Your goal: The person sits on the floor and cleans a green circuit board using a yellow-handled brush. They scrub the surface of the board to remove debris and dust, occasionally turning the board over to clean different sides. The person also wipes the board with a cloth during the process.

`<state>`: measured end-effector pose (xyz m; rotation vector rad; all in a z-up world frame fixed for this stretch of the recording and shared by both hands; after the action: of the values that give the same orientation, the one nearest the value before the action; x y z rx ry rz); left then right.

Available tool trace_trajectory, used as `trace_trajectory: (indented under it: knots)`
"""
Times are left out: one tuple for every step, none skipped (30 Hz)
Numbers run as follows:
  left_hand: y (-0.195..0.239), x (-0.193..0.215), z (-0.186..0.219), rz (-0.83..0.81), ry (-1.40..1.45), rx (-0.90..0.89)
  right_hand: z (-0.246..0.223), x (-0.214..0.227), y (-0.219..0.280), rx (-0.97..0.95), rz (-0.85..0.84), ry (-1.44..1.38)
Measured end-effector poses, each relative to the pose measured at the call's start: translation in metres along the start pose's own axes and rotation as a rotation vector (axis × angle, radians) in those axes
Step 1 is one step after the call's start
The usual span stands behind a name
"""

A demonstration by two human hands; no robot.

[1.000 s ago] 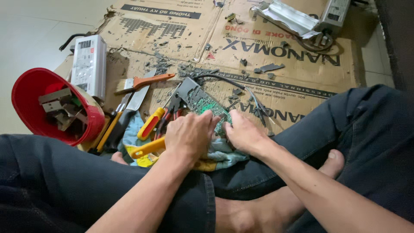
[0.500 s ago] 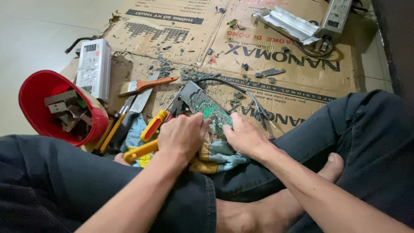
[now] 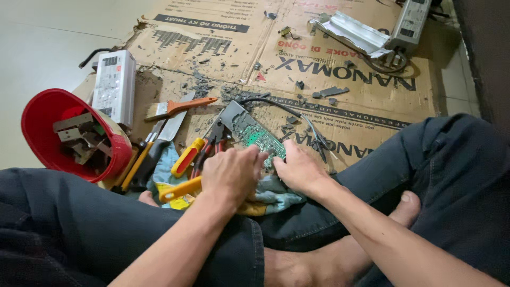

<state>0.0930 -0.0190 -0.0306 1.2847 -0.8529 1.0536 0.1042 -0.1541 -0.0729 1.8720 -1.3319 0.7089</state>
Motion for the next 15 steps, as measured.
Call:
trace_trajectory:
  knots:
    - [0.004,0.009,-0.001,0.006,0.002,0.005,-0.001,0.000,-0.001,0.008,0.000,0.002]
    - [0.009,0.016,0.001,-0.001,0.010,-0.029,-0.001,0.000,-0.001,0.001,0.011,-0.041]
    - [0.015,0.022,0.005,-0.015,0.016,-0.068,0.002,-0.001,0.002,-0.013,0.019,-0.088]
    - [0.009,0.016,0.000,-0.017,0.014,-0.067,-0.002,0.002,0.006,-0.014,0.018,-0.089]
    - [0.000,0.014,-0.009,0.008,0.017,-0.015,-0.005,0.007,0.009,-0.014,0.023,-0.093]
    - [-0.009,0.011,-0.017,0.033,0.020,0.037,-0.008,0.012,0.012,-0.013,0.028,-0.096]
    - [-0.002,0.015,-0.013,0.034,0.020,0.039,-0.001,0.006,0.006,-0.011,0.027,-0.096]
    - [0.006,0.016,-0.006,0.009,-0.010,-0.004,0.005,0.001,0.000,-0.004,0.036,-0.091]
    - [0.014,0.018,0.001,-0.017,-0.040,-0.045,0.010,-0.004,-0.007,0.005,0.043,-0.087]
    - [0.014,0.017,0.000,-0.015,-0.040,-0.042,0.004,0.001,-0.002,0.008,0.042,-0.087]
    - [0.014,0.019,0.001,0.009,-0.036,-0.061,-0.002,0.005,0.003,0.006,0.041,-0.075]
    - [0.014,0.020,0.002,0.033,-0.033,-0.081,-0.007,0.010,0.008,0.004,0.040,-0.063]
    - [0.011,0.014,0.001,0.034,-0.032,-0.081,-0.004,0.007,0.007,0.004,0.041,-0.062]
    - [0.008,0.011,0.000,0.063,-0.038,-0.085,-0.002,0.003,0.005,0.006,0.031,-0.064]
    - [0.005,0.010,-0.003,0.099,-0.044,-0.084,-0.003,0.001,0.002,0.014,0.022,-0.065]
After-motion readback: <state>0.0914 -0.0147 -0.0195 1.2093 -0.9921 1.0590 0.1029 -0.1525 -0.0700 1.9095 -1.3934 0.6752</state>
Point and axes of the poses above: each hand's wrist, its own y-axis away from the middle knuckle, its own x-axis out of the back of the hand, z = x × y, the point moved 9 cm from there along -y, towards the middle knuckle, and after that the axes turned 13 degrees about x, right-handed, at the moved point
